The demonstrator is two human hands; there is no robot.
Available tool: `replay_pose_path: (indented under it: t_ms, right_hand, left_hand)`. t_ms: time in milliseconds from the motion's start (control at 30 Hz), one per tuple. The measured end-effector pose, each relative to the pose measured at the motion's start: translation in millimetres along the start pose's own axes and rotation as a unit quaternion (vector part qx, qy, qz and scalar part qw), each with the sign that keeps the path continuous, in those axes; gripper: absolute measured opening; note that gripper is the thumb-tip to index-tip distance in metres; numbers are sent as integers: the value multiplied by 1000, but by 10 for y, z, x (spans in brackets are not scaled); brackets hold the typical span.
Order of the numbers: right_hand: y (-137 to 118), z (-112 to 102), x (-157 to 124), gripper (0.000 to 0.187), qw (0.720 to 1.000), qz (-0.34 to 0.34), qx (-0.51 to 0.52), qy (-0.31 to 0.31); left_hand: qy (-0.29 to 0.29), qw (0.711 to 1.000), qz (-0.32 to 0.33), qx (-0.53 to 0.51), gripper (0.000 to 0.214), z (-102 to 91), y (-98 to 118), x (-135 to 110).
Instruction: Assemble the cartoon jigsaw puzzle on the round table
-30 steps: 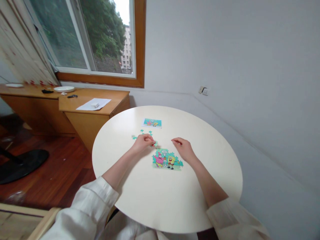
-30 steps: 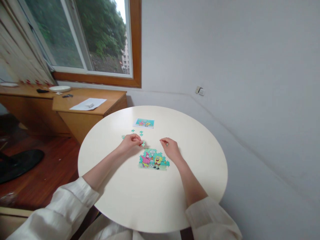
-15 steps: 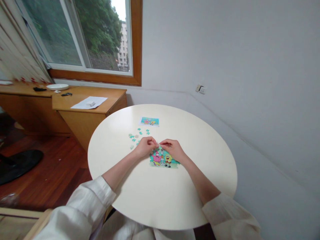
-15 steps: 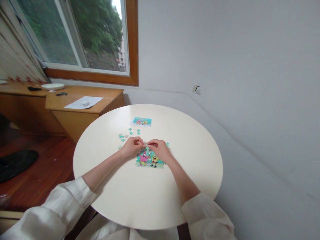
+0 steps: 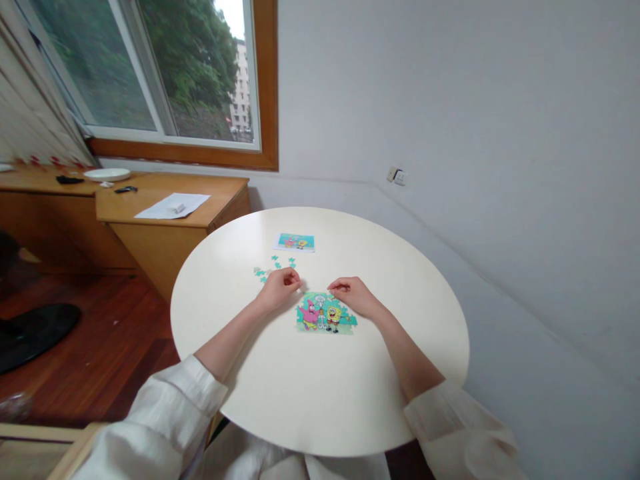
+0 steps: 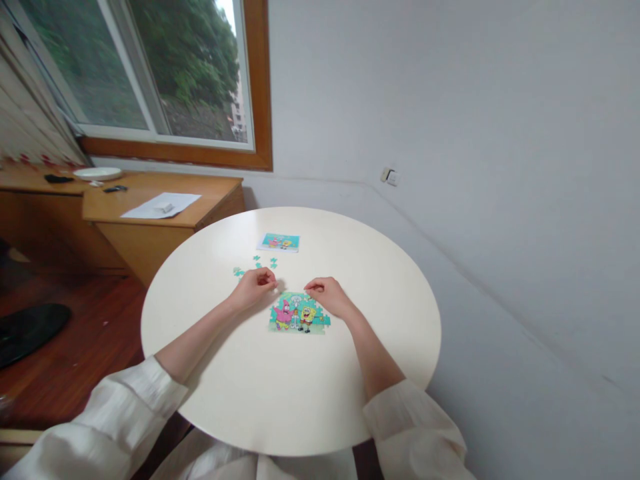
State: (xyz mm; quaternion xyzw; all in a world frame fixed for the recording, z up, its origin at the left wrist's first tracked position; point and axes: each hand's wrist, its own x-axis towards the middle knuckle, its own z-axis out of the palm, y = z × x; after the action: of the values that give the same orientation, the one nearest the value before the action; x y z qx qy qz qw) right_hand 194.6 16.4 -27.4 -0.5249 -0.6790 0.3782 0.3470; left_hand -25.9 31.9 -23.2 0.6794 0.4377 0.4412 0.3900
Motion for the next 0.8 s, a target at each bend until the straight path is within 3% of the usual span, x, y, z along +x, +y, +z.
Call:
replay_pose_path:
  t_ms: [800]
  right_hand:
    - [-80, -4, -25, 11, 983, -105, -148, 0]
  left_hand:
    - [-2, 1000, -6, 3, 12, -3, 48, -16]
